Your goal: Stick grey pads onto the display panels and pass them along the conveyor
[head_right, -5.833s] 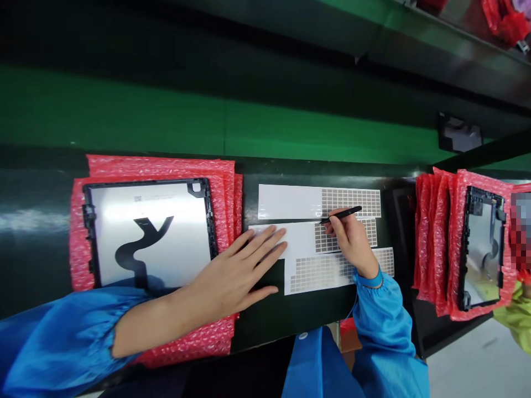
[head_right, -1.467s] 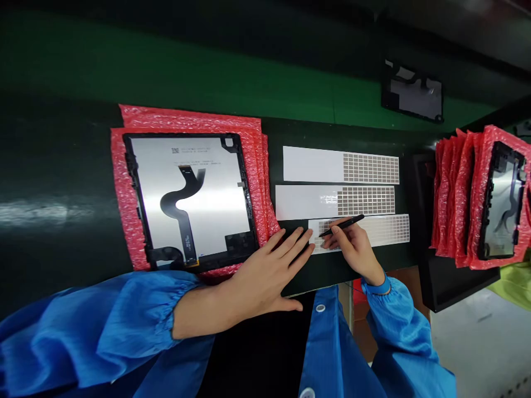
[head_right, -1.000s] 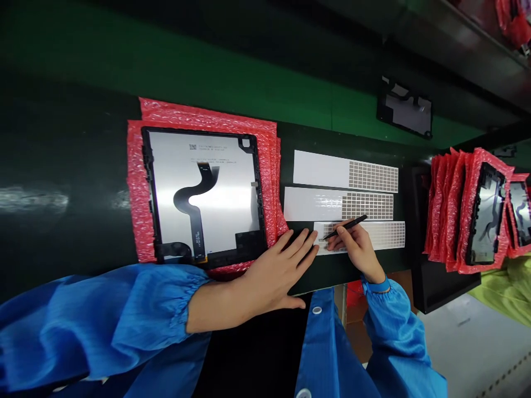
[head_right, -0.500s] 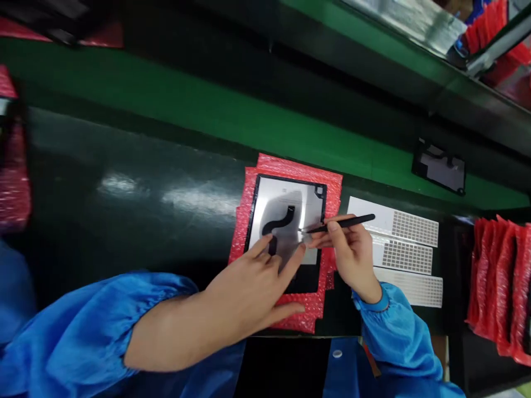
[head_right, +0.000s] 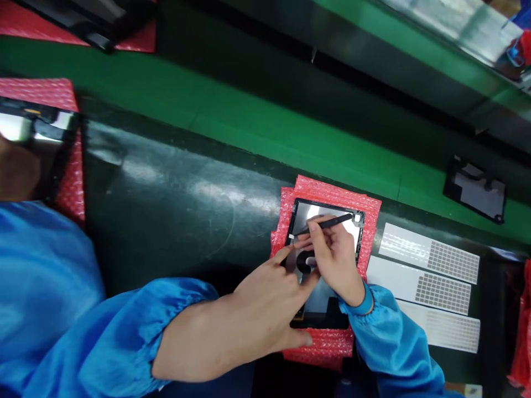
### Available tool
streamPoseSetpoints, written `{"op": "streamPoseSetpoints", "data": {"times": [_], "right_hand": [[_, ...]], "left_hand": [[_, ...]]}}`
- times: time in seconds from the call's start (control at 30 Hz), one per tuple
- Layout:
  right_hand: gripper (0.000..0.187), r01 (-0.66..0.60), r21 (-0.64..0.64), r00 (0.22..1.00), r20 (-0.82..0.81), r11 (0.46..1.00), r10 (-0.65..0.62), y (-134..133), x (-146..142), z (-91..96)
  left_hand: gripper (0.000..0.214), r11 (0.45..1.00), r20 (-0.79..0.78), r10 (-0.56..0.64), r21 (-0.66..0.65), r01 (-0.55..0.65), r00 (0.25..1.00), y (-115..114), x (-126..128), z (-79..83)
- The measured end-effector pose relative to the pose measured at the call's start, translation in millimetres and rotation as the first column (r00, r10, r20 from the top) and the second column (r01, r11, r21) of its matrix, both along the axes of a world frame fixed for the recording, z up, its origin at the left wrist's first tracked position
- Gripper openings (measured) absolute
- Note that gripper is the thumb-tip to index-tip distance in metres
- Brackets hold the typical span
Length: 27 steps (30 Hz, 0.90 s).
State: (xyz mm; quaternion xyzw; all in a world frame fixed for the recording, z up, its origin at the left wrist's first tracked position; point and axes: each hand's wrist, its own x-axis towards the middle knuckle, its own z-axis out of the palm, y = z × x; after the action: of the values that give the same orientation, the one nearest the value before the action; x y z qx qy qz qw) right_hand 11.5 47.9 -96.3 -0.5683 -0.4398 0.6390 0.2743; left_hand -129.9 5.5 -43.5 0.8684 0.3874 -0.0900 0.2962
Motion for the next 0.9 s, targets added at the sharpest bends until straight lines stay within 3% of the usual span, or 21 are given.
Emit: {"op": "streamPoseSetpoints", "data": {"times": [0.2,0.63,0.9], "right_hand": [[0.029,0.0,-0.007,1.0,0.017,1.0,0.0,0,-1,2.7],[0.029,-0.025,-0.023,0.999,0.025,0.999,0.026,1,-1,3.2],[0.039,0.052,-0.047,0.998,-0.025,0.998,-0.053,6,-4,-1.4]], "left_hand": [[0.094,0.997,-0.051,-0.047,-0.06,0.044,0.998,5,1,1.2],[0.074,0.992,0.033,-0.014,-0.121,0.018,0.999,16,-8,-3.4],[0.073,0.993,0.061,-0.008,-0.121,0.015,0.998,17,-12,-3.3]]}}
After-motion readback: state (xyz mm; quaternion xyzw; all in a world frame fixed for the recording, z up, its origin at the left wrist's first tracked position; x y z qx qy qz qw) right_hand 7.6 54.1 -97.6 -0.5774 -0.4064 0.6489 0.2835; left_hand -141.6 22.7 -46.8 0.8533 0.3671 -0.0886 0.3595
